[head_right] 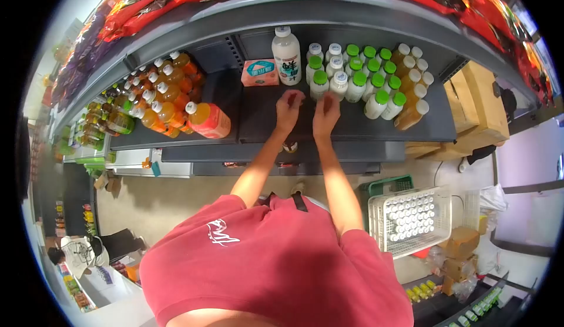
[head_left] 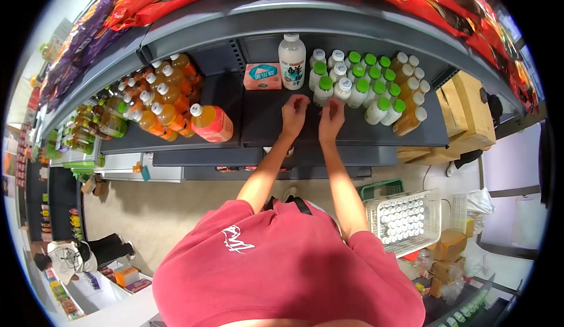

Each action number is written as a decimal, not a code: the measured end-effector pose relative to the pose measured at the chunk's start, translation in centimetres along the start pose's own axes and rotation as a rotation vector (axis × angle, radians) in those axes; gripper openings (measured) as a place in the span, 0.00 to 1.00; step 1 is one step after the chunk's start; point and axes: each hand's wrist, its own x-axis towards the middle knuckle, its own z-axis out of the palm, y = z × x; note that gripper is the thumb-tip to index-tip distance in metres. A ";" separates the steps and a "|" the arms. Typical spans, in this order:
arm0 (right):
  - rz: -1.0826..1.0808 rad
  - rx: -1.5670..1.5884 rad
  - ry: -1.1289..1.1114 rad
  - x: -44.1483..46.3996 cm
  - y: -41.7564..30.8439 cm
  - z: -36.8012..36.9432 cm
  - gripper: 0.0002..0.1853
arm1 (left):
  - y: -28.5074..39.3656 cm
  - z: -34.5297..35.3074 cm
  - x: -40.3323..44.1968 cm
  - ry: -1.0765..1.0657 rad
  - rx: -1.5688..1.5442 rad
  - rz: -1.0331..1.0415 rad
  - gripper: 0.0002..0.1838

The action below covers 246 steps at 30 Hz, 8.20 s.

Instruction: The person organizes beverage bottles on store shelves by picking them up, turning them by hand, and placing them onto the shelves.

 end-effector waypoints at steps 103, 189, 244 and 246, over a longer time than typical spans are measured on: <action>-0.863 -0.073 1.824 -67.0 -47.5 -25.0 0.18 | 37.0 -12.1 -71.4 -2.082 -1.079 0.137 0.26; 0.317 0.027 2.763 -114.9 -30.4 -64.2 0.24 | 25.1 -3.3 -131.1 -2.797 -0.030 0.888 0.33; -0.179 0.021 2.280 -111.0 -35.8 -63.1 0.20 | 17.8 3.1 -131.1 -2.864 0.719 -2.027 0.24; -0.110 0.364 1.849 -109.4 -35.6 -60.6 0.19 | 12.4 6.6 -126.5 -3.426 0.072 -1.163 0.25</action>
